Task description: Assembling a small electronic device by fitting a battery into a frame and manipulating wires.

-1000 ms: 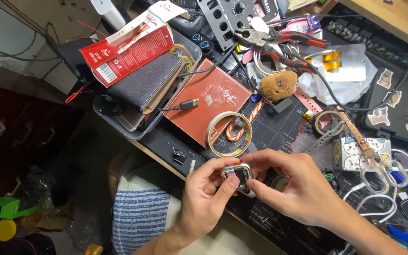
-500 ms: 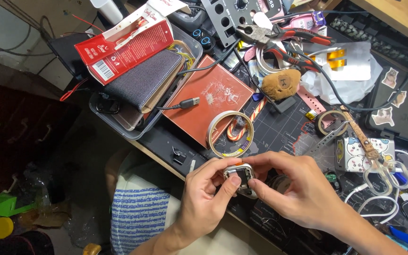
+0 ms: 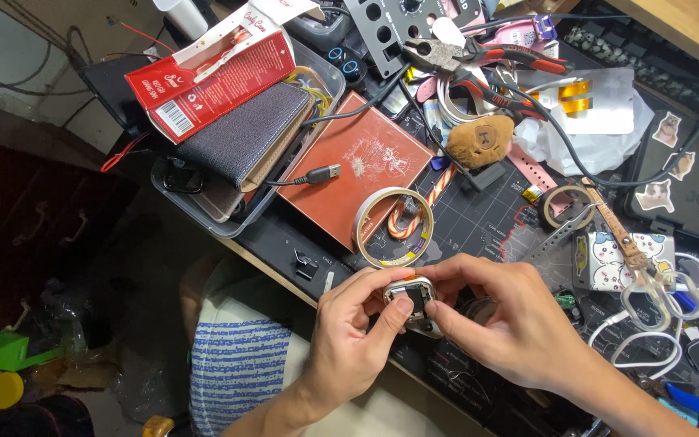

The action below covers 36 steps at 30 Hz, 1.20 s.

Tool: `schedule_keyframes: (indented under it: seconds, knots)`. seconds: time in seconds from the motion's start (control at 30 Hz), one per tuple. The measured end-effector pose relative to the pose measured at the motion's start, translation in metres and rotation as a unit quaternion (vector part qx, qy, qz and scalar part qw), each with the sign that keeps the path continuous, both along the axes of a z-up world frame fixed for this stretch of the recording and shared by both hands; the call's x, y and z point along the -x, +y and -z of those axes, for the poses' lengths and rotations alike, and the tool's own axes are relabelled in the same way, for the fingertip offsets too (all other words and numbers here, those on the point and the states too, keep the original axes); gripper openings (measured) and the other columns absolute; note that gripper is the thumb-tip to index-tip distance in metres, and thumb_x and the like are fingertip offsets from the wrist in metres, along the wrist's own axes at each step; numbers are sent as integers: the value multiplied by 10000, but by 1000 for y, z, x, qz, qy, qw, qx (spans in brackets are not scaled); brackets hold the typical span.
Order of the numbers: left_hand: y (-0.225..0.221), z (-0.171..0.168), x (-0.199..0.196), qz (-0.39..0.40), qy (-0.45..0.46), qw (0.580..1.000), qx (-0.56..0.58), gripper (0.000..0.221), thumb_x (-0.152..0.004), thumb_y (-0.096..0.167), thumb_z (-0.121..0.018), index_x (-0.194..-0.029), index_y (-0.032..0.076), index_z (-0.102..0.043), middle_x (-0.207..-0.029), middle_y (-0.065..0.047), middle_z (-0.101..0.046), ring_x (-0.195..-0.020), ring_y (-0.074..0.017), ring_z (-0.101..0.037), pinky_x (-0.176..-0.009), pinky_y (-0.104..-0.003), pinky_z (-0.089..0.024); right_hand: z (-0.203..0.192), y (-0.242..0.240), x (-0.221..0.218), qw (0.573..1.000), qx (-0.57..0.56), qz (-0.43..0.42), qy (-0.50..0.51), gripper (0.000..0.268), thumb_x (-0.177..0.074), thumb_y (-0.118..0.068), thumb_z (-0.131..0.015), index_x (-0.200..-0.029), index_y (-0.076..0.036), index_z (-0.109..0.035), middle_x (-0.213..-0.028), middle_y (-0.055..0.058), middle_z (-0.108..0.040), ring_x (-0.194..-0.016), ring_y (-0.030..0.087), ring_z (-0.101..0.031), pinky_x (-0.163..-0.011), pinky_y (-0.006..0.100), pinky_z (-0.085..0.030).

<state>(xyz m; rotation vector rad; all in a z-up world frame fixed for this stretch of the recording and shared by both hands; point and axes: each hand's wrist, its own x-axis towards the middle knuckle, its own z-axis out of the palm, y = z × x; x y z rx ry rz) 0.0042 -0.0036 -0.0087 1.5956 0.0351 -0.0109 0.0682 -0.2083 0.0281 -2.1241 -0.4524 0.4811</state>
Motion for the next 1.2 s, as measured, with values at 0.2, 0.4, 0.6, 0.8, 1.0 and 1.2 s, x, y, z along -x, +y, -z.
schedule_keyframes:
  seconds: [0.2,0.4,0.6,0.8,1.0,1.2]
  knots:
    - [0,-2,0,4,-24,999,-25,302,-1052,171,-680,-1285,-8,-749,-1232,-152,-806,-1044,-213,-807,-863,-291,-687,3,0,1,1000,2,10,9,283,-892,-307,-787,-1148,-215,-864,-721,-100,-869,-512,60,-663,-495,262,-527]
    - [0,-4,0,6,-32,999,-43,305,-1059,183,-666,-1285,-3,-750,-1218,-144,-808,-1009,-207,-805,-828,-283,-684,1,1,2,1000,6,17,18,275,-879,-296,-791,-1130,-224,-875,-696,-96,-843,-532,69,-662,-532,269,-534]
    - [0,-4,0,9,-39,997,-60,304,-1062,185,-657,-1287,4,-750,-1207,-138,-808,-981,-201,-803,-809,-278,-674,1,1,1,999,7,22,26,261,-875,-300,-796,-1108,-215,-876,-715,-93,-880,-564,55,-724,-558,262,-569]
    - [1,5,1,3,42,998,40,313,-1034,166,-698,-1287,-6,-761,-1229,-137,-814,-803,-138,-746,-689,-258,-674,-11,-1,-7,997,-30,-6,69,311,-957,-288,-719,-1187,-173,-894,-859,-72,-948,-684,22,-743,-653,240,-603]
    - [4,11,2,17,117,982,145,390,-1034,160,-697,-1373,-32,-715,-1226,-146,-817,-813,-109,-702,-670,-261,-659,-10,-2,-9,995,-61,-23,69,360,-980,-267,-680,-1263,-145,-866,-978,-50,-978,-802,26,-831,-751,243,-656]
    - [10,18,1,43,151,964,213,397,-1060,178,-685,-1390,-40,-662,-1163,-167,-768,-742,-150,-681,-619,-262,-613,-10,-2,-8,990,-109,-11,86,334,-971,-297,-750,-1250,-128,-822,-867,-64,-974,-757,22,-806,-756,248,-659]
